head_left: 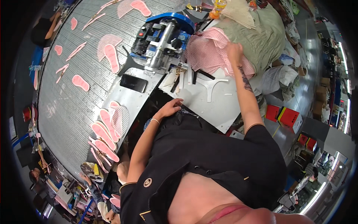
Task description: The person assembles pink flip-flops by hand in a factory setting. They pick up pink footbeds and white mesh straps from a perforated metal table, align the components, and press them together to form finished sandals. The person handles the items one at a time, placing the completed pairs on the table.
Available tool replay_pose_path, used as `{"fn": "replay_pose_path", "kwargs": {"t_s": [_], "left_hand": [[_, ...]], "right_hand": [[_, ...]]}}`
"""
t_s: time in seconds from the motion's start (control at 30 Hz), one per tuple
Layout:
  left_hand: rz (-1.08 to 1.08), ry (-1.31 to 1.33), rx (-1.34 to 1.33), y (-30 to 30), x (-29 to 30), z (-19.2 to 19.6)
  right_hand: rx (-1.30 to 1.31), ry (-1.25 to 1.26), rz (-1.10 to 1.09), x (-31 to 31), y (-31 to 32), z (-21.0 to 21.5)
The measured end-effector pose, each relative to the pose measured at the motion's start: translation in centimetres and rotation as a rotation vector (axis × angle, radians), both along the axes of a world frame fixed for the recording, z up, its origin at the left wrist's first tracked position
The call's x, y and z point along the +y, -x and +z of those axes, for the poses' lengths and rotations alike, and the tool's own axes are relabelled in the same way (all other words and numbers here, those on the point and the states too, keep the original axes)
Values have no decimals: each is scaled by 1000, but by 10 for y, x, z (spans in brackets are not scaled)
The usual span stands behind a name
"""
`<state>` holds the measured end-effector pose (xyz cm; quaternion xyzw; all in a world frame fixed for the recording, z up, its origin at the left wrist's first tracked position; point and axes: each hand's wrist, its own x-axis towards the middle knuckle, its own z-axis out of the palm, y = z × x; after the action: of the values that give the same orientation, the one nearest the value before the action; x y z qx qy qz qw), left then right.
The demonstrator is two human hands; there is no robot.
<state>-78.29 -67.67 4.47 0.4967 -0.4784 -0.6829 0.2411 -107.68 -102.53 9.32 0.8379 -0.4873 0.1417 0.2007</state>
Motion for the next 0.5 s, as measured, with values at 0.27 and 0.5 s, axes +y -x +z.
{"fn": "replay_pose_path", "kwargs": {"t_s": [0.27,0.5], "left_hand": [[161,87,33,-34,9,59],[301,97,595,0,-32,176]], "right_hand": [[-559,-183,-21,72,-11,207],[-377,-580,672,215,-82,221]]}}
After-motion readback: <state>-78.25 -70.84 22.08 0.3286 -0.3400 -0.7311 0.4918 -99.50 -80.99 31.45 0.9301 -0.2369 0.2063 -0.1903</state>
